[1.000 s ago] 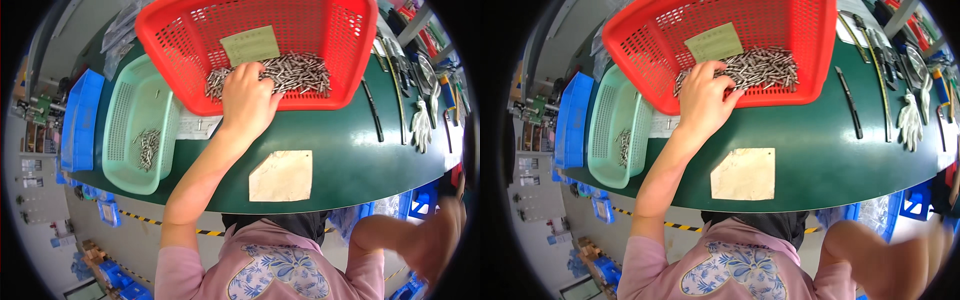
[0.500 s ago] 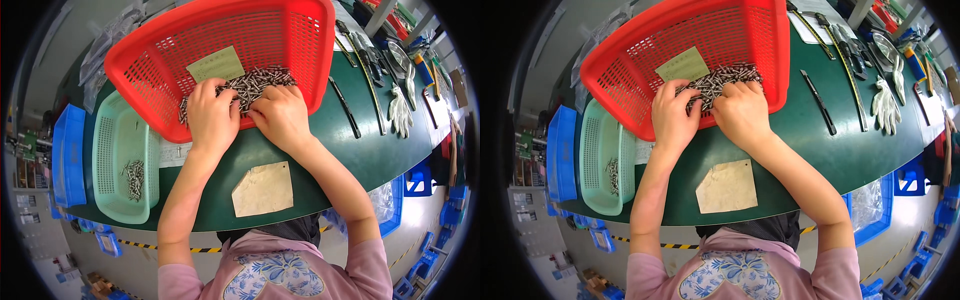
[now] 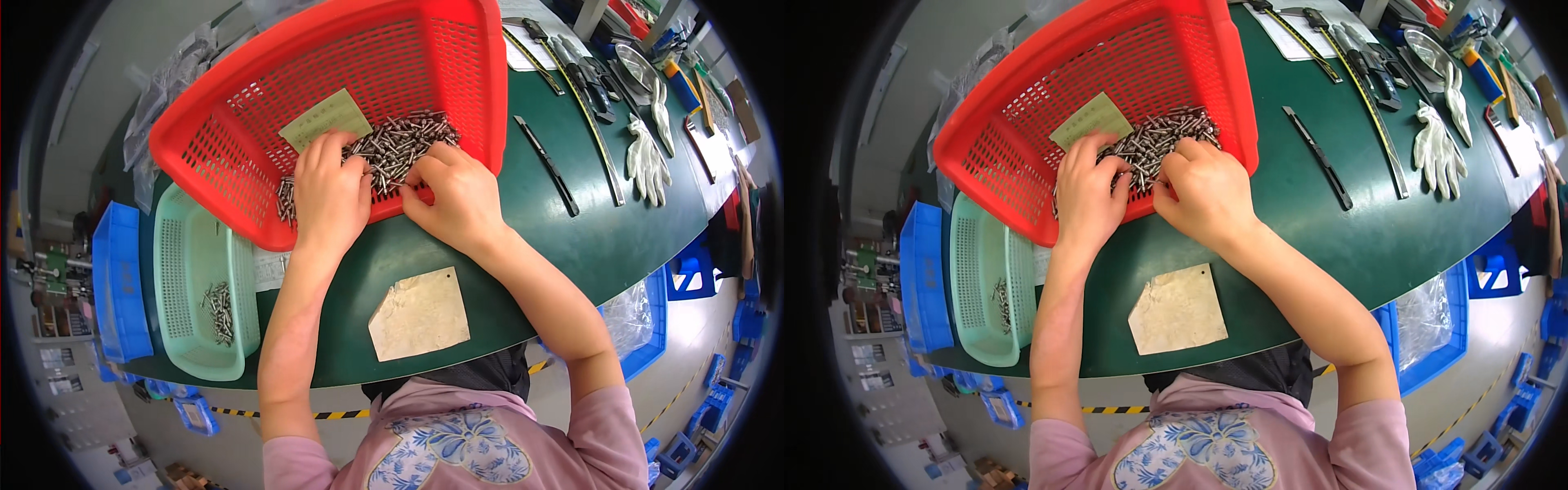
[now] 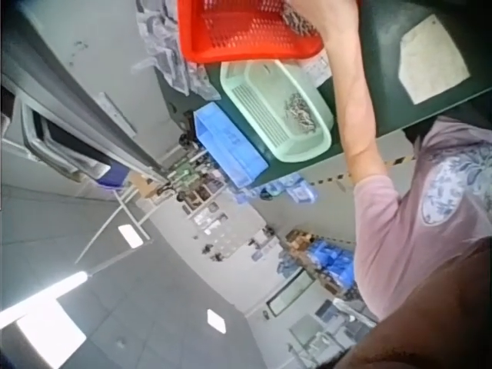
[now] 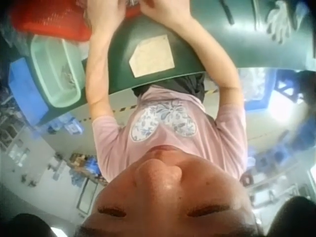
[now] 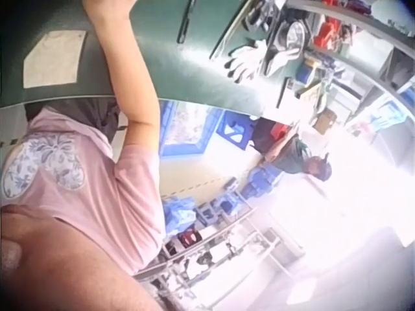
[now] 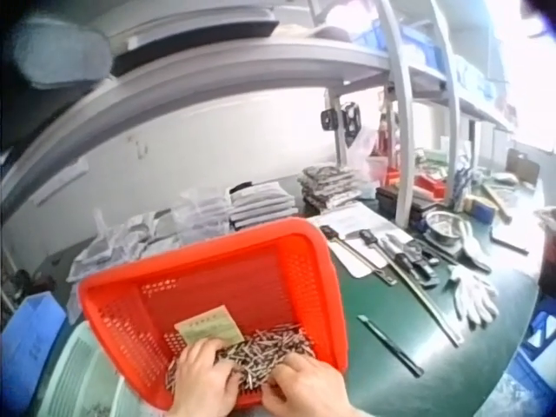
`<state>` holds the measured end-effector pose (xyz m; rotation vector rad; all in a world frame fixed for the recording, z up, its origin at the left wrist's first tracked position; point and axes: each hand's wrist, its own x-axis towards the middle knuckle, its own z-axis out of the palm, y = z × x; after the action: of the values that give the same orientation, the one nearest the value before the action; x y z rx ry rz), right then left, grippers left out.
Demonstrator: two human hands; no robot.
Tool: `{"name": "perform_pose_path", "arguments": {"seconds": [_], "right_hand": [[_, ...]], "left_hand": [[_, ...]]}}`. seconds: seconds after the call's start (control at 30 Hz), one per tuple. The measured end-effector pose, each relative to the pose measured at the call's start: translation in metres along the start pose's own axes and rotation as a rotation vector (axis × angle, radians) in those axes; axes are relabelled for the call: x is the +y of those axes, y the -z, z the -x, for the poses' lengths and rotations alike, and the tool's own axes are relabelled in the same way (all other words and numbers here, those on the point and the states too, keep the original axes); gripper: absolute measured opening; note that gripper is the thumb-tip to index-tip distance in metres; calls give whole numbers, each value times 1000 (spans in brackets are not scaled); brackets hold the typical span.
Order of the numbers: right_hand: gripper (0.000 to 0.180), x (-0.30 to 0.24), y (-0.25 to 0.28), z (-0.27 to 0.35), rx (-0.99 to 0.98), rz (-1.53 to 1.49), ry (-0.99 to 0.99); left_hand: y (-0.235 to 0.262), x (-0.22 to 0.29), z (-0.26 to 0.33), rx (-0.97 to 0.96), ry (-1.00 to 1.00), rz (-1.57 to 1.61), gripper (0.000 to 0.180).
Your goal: Sorting small metal pins and components into different plastic baskets at a manufacturing workstation.
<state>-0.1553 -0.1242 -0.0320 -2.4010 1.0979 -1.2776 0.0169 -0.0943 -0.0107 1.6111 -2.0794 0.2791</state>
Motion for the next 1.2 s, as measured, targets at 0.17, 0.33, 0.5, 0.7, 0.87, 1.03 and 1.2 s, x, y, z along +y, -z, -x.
{"name": "perform_pose_path", "arguments": {"seconds": [0.17,0.33,0.5,0.7,0.87,1.03,1.2], "right_hand": [[15,-14,3,0,152,-108,-40],[18,-24,3,5,192,-185,54],[19,-27,-1,8,126,-166,255],[24,-22,0,2,-27,-242,310],[32,-10,1,-8,-219,132,167],[23,-6,2,-10,-254,142,191],[21,-14,6,-11,-179,27,198]], "left_hand": [[7,13,18,102,440,641,12],[23,27,47,-128,852,1747,18],[19,18,68,-165,910,1880,20],[26,24,74,-75,1023,1789,22],[23,31,69,-139,1069,1713,27],[21,33,69,-118,1055,1777,20],[23,32,68,-114,1027,1735,19]]}}
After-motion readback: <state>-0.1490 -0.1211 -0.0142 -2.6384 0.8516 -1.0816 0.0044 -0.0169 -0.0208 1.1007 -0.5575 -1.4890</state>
